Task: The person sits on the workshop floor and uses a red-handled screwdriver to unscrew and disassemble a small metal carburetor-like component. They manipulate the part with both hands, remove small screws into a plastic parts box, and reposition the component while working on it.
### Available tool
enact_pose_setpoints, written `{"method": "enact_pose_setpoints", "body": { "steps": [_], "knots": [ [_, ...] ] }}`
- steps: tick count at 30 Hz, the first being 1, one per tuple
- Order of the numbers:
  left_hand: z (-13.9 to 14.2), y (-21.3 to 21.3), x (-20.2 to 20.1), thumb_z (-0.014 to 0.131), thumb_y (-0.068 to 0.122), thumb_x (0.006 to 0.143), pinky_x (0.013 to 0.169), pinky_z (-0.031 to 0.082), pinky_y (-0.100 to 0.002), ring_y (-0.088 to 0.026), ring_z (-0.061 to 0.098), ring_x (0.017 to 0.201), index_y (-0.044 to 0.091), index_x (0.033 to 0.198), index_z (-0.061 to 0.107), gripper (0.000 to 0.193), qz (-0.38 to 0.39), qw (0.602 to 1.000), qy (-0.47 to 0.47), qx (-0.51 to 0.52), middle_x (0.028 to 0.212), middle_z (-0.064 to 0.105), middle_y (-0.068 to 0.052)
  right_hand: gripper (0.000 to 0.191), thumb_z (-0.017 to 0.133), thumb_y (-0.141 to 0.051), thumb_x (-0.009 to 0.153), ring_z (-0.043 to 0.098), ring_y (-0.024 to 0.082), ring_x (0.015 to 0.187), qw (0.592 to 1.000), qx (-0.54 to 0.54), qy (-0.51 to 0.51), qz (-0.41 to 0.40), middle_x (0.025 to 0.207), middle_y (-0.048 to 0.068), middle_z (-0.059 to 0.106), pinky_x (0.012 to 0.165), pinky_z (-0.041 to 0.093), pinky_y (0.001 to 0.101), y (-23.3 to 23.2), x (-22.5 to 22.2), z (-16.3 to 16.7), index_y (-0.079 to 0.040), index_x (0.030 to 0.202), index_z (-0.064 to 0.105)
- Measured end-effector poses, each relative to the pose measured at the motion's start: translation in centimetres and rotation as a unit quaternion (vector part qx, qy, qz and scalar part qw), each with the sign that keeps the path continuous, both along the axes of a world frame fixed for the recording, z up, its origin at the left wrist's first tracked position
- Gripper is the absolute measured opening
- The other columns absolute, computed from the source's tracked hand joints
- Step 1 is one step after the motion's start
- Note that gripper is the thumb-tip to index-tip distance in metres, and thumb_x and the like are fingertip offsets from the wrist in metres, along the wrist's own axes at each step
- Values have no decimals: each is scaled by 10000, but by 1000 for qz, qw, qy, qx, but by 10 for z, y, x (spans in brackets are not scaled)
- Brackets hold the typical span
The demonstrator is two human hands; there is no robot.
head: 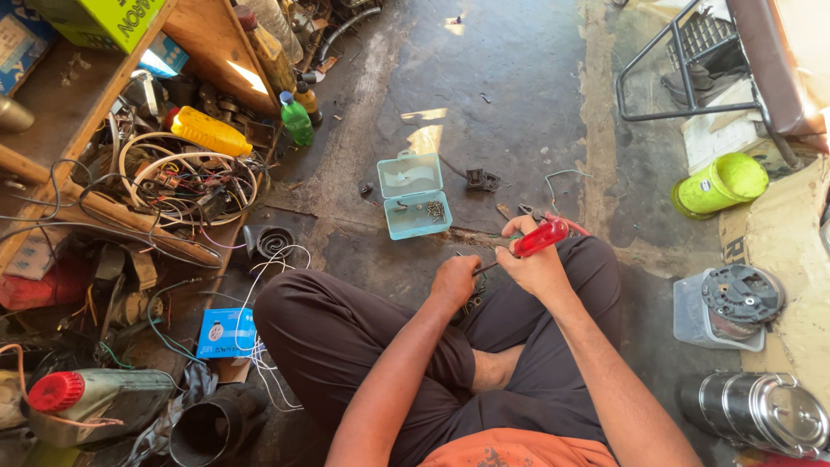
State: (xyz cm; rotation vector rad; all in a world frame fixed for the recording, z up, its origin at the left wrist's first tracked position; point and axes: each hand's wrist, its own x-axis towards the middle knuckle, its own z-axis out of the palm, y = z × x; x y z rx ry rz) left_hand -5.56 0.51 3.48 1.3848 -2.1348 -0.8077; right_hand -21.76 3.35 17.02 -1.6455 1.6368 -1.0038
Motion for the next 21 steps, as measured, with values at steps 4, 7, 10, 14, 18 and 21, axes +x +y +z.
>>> {"method": "enact_pose_setpoints", "body": {
  "steps": [4, 7, 10, 14, 18, 21],
  "knots": [
    [-5, 0, -2, 753, 101, 813, 826, 545, -508, -385, 685, 972, 103, 988, 714, 179, 3, 1000, -1, 2, 986, 714, -141, 285, 756, -62, 782, 455, 70, 612, 996, 16, -83, 30, 654, -44, 469, 564, 390, 268, 0, -6, -11, -75, 959, 533],
    [-11, 2, -7, 764, 123, 809, 832, 549, -501, -379, 683, 963, 92, 962, 719, 162, -2, 999, -35, -19, 999, 680, -126, 257, 759, -47, 746, 509, 41, 646, 997, 7, -59, 55, 693, -71, 487, 558, 423, 243, 2, -8, -17, -74, 882, 542],
    [-14, 3, -8, 765, 149, 838, 834, 551, -502, -376, 683, 964, 80, 944, 723, 134, 7, 999, -50, -18, 1010, 673, -126, 195, 747, -30, 754, 485, 57, 612, 999, 9, -14, 30, 650, -44, 476, 545, 407, 262, 3, -2, -16, -66, 827, 569],
    [-13, 1, -6, 793, 193, 817, 840, 550, -497, -384, 679, 947, 67, 908, 730, 167, 15, 998, -68, 2, 983, 671, -153, 228, 780, -140, 885, 460, 64, 571, 999, 34, -9, -30, 602, -35, 497, 532, 386, 280, 5, 12, -7, -71, 808, 576],
    [-12, 1, -5, 789, 215, 829, 845, 551, -493, -380, 686, 954, 63, 905, 735, 178, 6, 997, -78, -3, 980, 681, -153, 166, 741, -129, 895, 452, 78, 526, 997, 55, 20, -49, 536, -8, 450, 542, 384, 281, 10, 10, -4, -109, 979, 599],
    [-13, 0, -5, 792, 232, 833, 848, 554, -489, -382, 688, 962, 64, 926, 741, 199, 3, 995, -95, 10, 994, 684, -159, 256, 761, -70, 820, 457, 60, 575, 998, 44, -27, -27, 595, -30, 443, 555, 389, 269, 6, 4, -15, -85, 996, 575]
  ]
}}
